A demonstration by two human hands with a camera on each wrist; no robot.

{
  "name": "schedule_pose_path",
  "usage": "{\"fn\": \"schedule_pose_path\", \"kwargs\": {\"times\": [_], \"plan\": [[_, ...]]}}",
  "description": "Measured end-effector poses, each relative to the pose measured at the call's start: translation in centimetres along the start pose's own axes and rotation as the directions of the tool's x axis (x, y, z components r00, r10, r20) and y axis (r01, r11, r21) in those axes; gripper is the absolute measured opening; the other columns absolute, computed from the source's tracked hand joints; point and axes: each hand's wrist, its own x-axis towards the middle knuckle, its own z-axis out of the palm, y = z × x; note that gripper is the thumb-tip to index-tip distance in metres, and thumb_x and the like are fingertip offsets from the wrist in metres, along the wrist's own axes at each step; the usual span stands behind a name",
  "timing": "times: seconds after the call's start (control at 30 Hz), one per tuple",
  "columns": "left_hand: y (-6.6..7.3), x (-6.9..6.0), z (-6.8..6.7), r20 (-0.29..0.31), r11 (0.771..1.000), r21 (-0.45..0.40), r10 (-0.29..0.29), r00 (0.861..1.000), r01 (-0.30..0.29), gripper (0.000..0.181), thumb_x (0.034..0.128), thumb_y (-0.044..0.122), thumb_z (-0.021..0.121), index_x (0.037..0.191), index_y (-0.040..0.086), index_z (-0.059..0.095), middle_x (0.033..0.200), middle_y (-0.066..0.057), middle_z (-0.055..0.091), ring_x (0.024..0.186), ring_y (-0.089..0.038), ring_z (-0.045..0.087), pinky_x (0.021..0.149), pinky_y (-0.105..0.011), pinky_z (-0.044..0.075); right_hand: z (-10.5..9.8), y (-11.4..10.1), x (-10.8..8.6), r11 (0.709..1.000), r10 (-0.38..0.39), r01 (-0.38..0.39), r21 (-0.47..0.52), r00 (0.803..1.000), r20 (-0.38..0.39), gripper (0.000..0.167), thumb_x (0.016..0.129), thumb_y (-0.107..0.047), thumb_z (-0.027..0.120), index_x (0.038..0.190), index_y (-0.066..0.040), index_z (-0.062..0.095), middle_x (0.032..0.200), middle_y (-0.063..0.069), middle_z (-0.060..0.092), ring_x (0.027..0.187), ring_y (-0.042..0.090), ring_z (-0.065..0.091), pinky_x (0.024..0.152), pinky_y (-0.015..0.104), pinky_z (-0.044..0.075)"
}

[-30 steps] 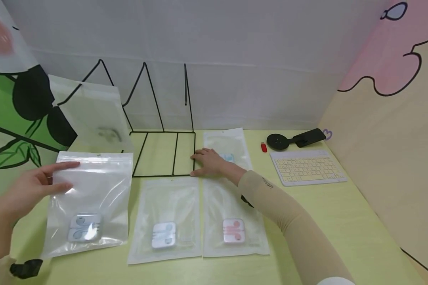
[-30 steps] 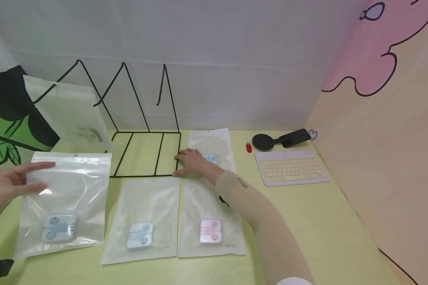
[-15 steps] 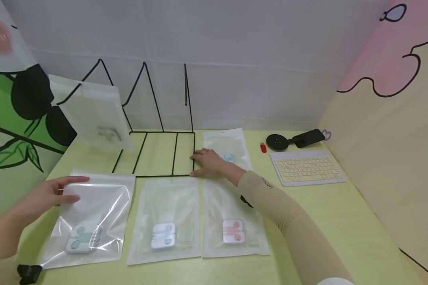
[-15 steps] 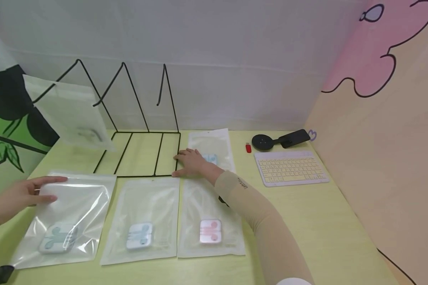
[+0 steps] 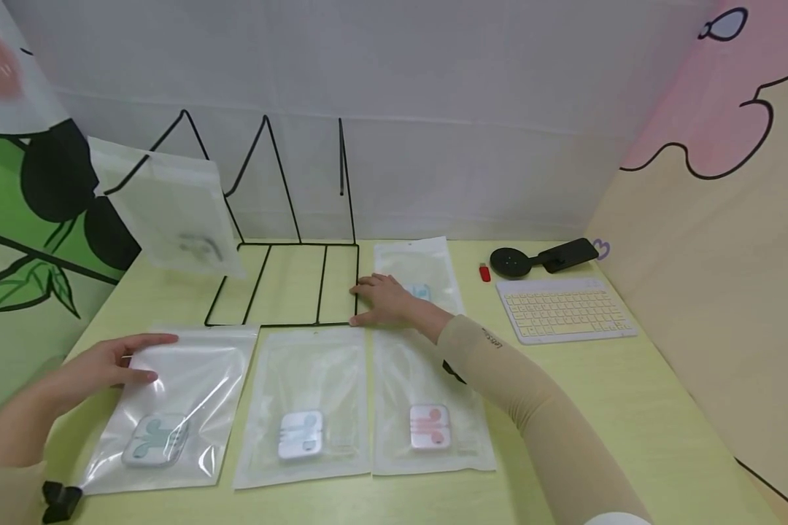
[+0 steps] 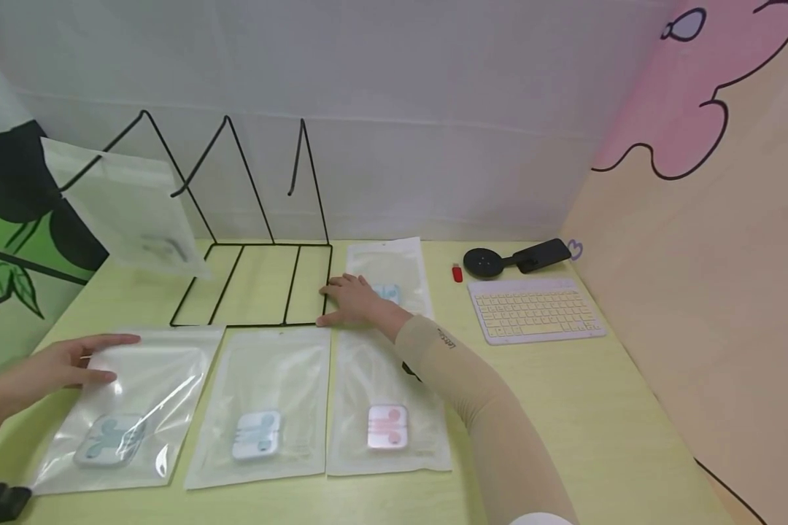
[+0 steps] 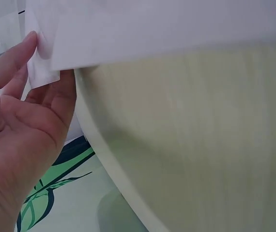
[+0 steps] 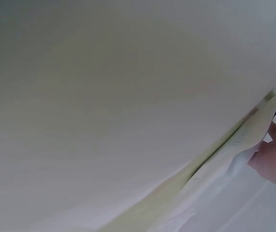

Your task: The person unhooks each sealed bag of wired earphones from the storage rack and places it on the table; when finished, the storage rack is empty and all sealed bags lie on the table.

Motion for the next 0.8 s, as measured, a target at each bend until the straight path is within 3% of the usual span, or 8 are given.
{"fn": "schedule_pose_path", "kwargs": {"times": [0.07, 0.3, 0.43, 0.53, 0.7, 0.8], "plan": [[-0.1, 0.0, 0.2, -0.009, 0.999, 0.050, 0.017, 1.000, -0.017, 0.058, 0.0865, 0.018, 0.069, 0.139, 0.012, 0.046, 0.118, 0.024, 0.047, 0.091, 0.003, 0.050, 0.071, -0.015, 0.044, 0.0, 0.0, 0.0, 1.000, -0.001, 0.001, 0.000, 1.000, 0.003, 0.074, 0.086, -0.062, 0.055, 0.147, -0.023, 0.035, 0.156, 0.005, 0.024, 0.145, 0.028, 0.014, 0.118, 0.046, 0.009], [0.1, 0.0, 0.2, 0.027, 0.981, 0.195, 0.010, 1.000, -0.015, 0.062, 0.0824, 0.026, 0.073, 0.138, 0.013, 0.048, 0.134, -0.023, 0.045, 0.094, 0.001, 0.046, 0.070, -0.019, 0.044, 0.2, 0.0, 0.0, 1.000, -0.003, 0.003, 0.001, 1.000, 0.008, 0.074, 0.086, -0.062, 0.054, 0.147, -0.024, 0.035, 0.156, 0.004, 0.023, 0.145, 0.028, 0.014, 0.118, 0.046, 0.010], [0.8, -0.2, 0.2, 0.078, 0.973, 0.229, 0.003, 0.997, -0.020, 0.065, 0.0801, 0.028, 0.074, 0.138, 0.011, 0.048, 0.134, -0.022, 0.046, 0.102, -0.013, 0.048, 0.072, -0.020, 0.044, 0.2, -0.1, 0.0, 1.000, -0.002, 0.002, 0.003, 1.000, 0.005, 0.074, 0.086, -0.062, 0.054, 0.147, -0.023, 0.035, 0.156, 0.005, 0.024, 0.145, 0.028, 0.014, 0.118, 0.046, 0.009], [1.4, -0.3, 0.2, 0.144, 0.978, 0.205, 0.000, 0.990, -0.029, 0.067, 0.0799, 0.027, 0.074, 0.138, 0.008, 0.047, 0.135, -0.024, 0.043, 0.106, -0.021, 0.048, 0.071, -0.020, 0.046, 0.0, -0.2, -0.2, 1.000, 0.000, 0.000, 0.009, 1.000, 0.004, 0.074, 0.087, -0.060, 0.055, 0.147, -0.022, 0.035, 0.156, 0.005, 0.024, 0.145, 0.028, 0.014, 0.118, 0.047, 0.009], [2.1, -0.4, 0.1, 0.251, 0.995, 0.098, -0.004, 0.968, -0.021, 0.069, 0.0838, 0.021, 0.071, 0.141, 0.001, 0.038, 0.124, -0.026, 0.043, 0.094, -0.009, 0.052, 0.067, -0.024, 0.051, -0.1, -0.3, -0.3, 1.000, 0.001, -0.001, 0.004, 1.000, 0.000, 0.073, 0.087, -0.059, 0.055, 0.146, -0.021, 0.036, 0.155, 0.005, 0.024, 0.145, 0.028, 0.014, 0.118, 0.048, 0.010], [2.4, -0.3, -0.3, 0.272, 0.997, 0.080, -0.017, 0.962, -0.005, 0.070, 0.0852, 0.019, 0.069, 0.142, -0.002, 0.034, 0.125, -0.030, 0.042, 0.097, -0.015, 0.057, 0.065, -0.027, 0.053, -0.1, -0.2, -0.2, 1.000, 0.005, -0.005, 0.002, 1.000, 0.004, 0.074, 0.087, -0.060, 0.055, 0.147, -0.022, 0.035, 0.156, 0.005, 0.024, 0.145, 0.028, 0.013, 0.118, 0.048, 0.010]]}}
